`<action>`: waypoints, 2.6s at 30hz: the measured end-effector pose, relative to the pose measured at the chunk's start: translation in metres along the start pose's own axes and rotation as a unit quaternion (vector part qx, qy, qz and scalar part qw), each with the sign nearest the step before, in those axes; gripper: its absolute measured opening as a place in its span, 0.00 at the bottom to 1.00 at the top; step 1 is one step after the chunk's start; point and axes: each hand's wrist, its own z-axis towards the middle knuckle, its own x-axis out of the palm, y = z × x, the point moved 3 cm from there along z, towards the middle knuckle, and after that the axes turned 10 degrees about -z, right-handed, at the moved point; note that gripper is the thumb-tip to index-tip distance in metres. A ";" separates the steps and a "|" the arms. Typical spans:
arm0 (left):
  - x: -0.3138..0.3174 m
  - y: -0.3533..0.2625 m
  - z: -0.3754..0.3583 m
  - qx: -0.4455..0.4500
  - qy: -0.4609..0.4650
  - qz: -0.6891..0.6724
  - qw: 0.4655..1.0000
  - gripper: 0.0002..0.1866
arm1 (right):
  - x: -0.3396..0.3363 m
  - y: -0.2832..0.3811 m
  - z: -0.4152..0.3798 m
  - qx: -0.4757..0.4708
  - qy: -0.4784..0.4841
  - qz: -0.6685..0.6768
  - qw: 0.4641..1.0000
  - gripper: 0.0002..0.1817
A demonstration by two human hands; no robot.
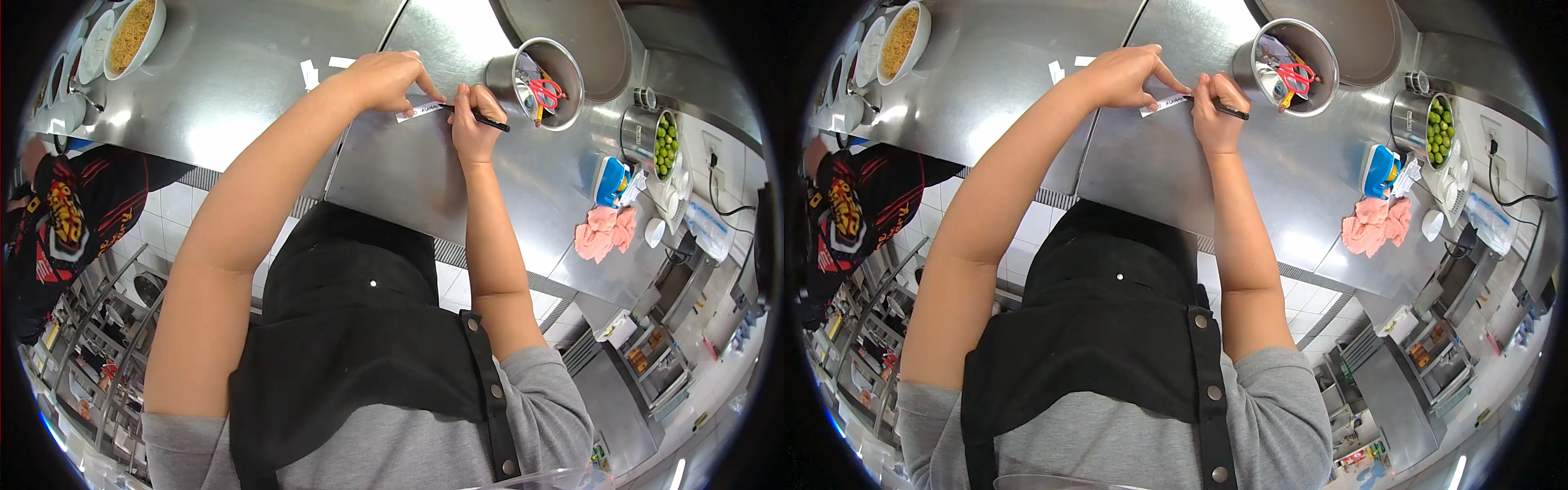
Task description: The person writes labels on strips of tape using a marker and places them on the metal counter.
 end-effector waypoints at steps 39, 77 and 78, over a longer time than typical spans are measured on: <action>-0.002 -0.002 0.000 0.002 0.000 -0.011 1.000 0.30 | -0.002 -0.008 -0.003 0.000 -0.032 -0.006 0.999 0.22; 0.023 -0.007 -0.087 0.065 -0.343 -0.192 0.917 0.31 | -0.027 0.049 -0.045 0.165 0.088 0.103 0.977 0.14; 0.029 0.001 -0.094 0.051 -0.366 -0.196 0.908 0.27 | -0.027 0.053 -0.049 0.112 0.050 0.098 0.988 0.13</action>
